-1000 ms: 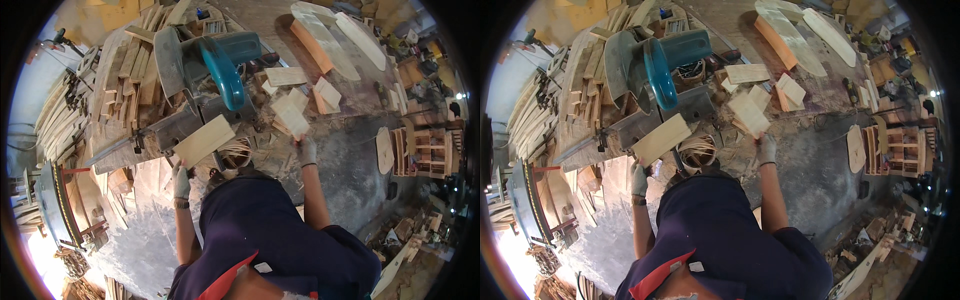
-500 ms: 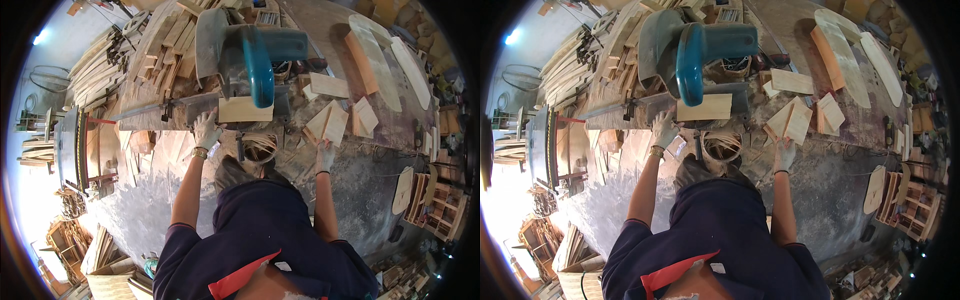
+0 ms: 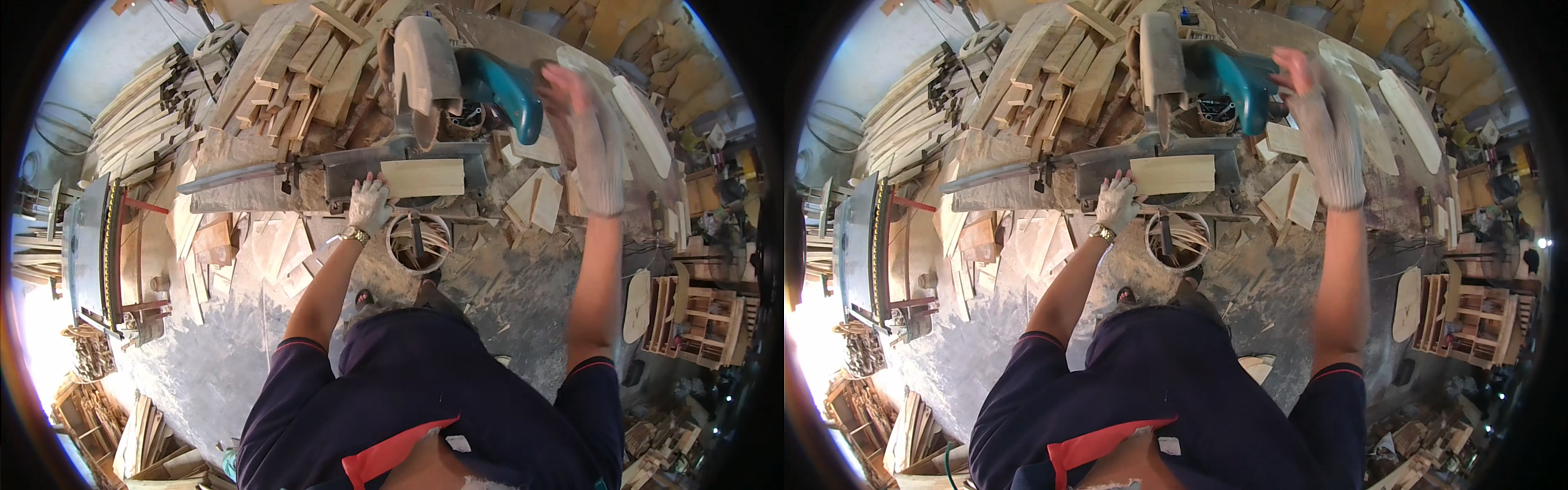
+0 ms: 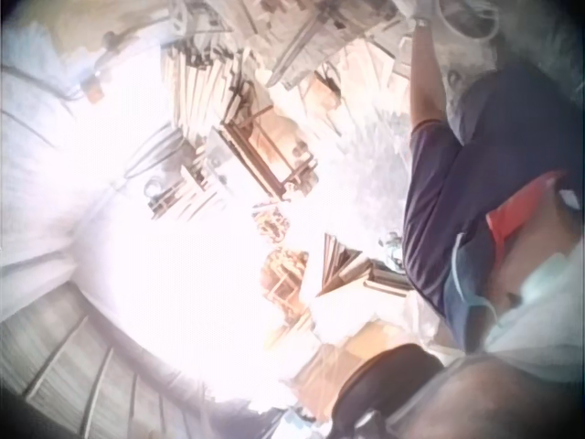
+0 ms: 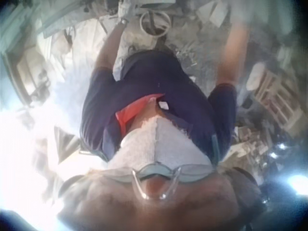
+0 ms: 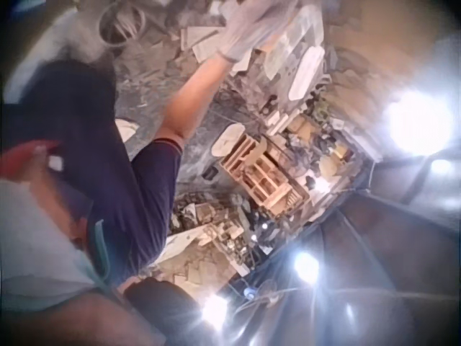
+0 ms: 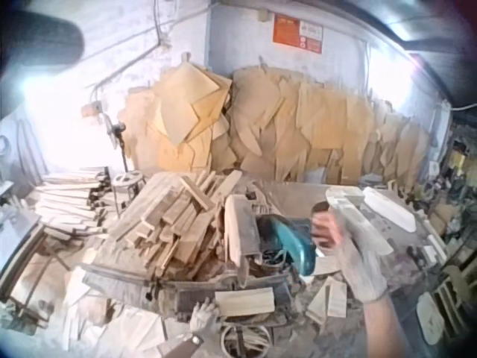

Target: The person marks small wooden pieces with a pen, then uses a miter saw to cut them into smaller segments. They repeatedly position the wood, lower the saw blade, and remove the cut pieces, stacking them on the workbench.

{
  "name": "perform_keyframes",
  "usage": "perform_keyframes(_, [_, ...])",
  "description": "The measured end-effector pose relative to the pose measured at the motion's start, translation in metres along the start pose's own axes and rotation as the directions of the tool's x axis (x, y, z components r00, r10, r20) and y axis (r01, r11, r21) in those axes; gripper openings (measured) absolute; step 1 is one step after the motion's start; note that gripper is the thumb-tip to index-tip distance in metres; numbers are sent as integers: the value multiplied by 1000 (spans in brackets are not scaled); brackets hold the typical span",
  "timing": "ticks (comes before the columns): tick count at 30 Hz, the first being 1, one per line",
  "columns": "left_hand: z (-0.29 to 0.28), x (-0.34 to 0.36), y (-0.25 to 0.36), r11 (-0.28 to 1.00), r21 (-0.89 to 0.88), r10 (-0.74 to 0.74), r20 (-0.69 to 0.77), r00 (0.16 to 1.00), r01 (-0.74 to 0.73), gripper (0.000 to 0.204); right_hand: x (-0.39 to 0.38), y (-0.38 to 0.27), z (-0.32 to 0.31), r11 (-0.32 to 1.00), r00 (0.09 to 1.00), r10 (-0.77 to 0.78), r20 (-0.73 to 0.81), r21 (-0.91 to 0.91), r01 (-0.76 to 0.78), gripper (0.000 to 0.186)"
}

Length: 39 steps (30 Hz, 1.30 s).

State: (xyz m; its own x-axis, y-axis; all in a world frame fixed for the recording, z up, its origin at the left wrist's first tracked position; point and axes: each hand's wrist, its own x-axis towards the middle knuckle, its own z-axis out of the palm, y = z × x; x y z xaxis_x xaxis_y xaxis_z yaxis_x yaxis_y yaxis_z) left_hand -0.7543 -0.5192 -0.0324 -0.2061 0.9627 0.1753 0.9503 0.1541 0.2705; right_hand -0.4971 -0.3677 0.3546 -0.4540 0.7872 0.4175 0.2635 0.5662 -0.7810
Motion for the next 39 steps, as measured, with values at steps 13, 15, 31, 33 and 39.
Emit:
perform_keyframes(13, [-1,25,8,997,-35,-64,94,994,68,50,64,-35,67,651,859,417,298,-757,-53,55])
perform_keyframes(15, [2,23,4,997,-48,-56,88,995,60,49,47,-26,67,686,877,396,272,-722,-86,57])
perform_keyframes(31, [1,12,-11,995,-80,64,8,998,-63,35,-163,148,130,773,901,431,-39,-499,-392,73])
perform_keyframes(33, [2,10,-10,995,-74,68,-9,998,-68,34,-164,155,127,770,886,462,-23,-485,-414,80])
perform_keyframes(39, [-2,8,-13,987,-154,40,11,999,-37,38,-166,149,127,744,870,491,-37,-501,-441,83])
